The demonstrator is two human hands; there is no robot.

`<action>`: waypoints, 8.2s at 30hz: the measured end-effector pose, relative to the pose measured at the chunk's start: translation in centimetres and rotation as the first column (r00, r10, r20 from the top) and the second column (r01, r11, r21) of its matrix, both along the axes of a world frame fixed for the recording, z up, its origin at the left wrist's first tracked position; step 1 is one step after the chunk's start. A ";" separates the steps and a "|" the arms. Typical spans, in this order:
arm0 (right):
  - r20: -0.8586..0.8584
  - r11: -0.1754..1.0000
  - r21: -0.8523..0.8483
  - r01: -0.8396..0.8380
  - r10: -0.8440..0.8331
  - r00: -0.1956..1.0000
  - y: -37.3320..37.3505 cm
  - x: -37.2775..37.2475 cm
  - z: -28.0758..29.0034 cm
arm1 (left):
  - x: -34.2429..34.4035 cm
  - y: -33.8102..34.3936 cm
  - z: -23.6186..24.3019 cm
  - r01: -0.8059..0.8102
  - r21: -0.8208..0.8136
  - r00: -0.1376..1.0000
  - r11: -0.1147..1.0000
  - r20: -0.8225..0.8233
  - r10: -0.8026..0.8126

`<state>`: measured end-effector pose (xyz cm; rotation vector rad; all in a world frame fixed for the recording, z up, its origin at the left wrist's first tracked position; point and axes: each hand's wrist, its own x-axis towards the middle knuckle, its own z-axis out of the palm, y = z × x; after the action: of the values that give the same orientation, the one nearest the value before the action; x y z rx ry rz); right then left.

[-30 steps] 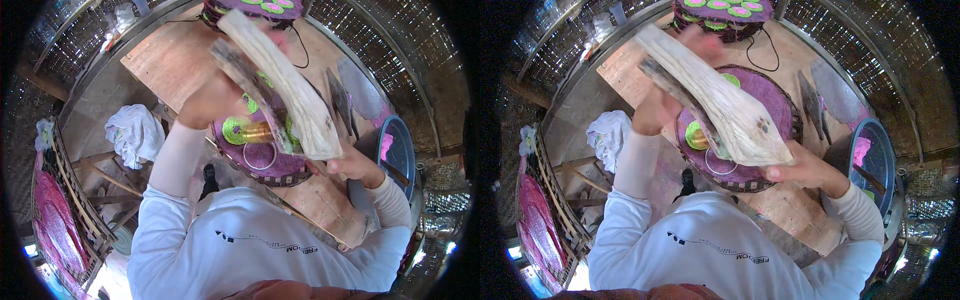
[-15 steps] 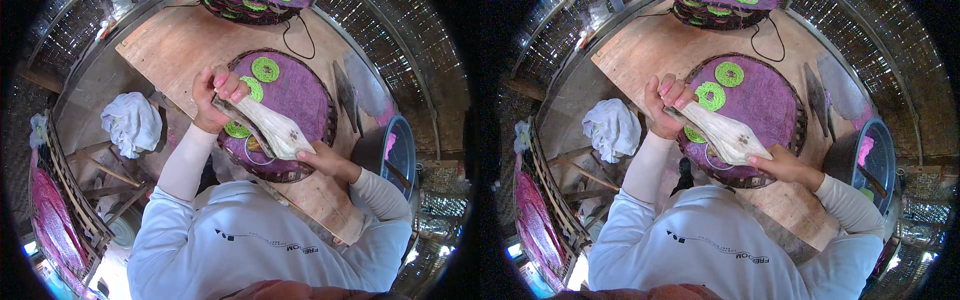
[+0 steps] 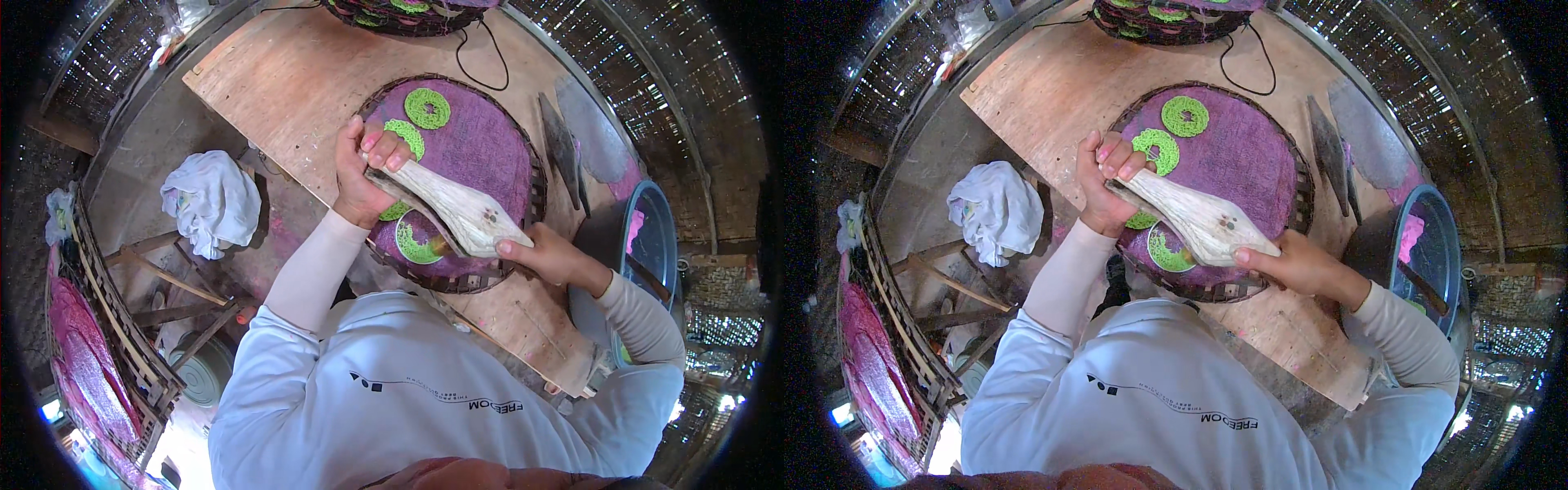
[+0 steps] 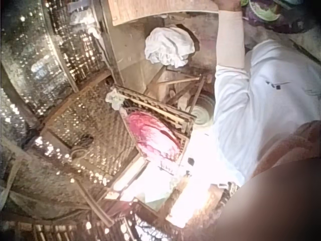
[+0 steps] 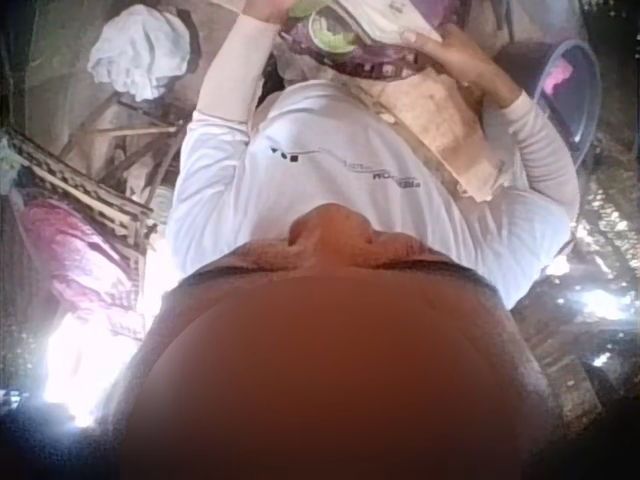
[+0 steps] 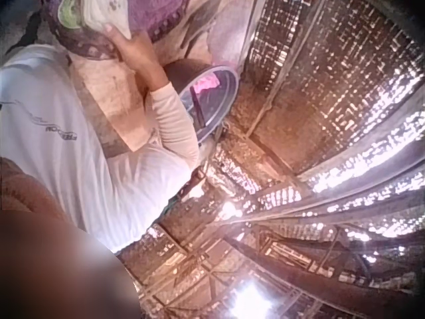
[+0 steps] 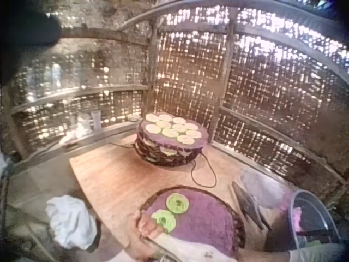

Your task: The person uses a wooden mold and a cylindrical metal ring to form green and pink dough into ring-shaped decorative cakes on a woven tray. They repeatedly scoop dough, press it into the mold, and release the shaped pieces onto the tray.

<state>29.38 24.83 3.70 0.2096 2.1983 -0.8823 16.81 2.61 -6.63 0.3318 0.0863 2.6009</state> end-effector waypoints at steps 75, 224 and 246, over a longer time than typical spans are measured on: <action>-0.969 0.942 -0.203 -0.268 -0.154 0.193 -4.9 -3.1 3.6 | 5.7 -6.2 -0.1 -0.945 -0.324 0.320 0.034 -0.943 -0.090; -0.987 0.455 0.154 0.877 0.109 0.117 0.8 18.3 8.5 | 5.9 17.5 13.5 -0.585 -0.251 0.315 0.771 -0.947 -0.069; -0.962 0.301 -0.039 0.953 -0.270 0.046 6.7 27.4 9.3 | 2.5 17.6 12.0 -0.987 0.158 -0.159 0.025 -0.986 -0.039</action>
<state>56.74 31.53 12.95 1.7924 3.4389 -0.6087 19.28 20.17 5.41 1.8479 2.7225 1.9931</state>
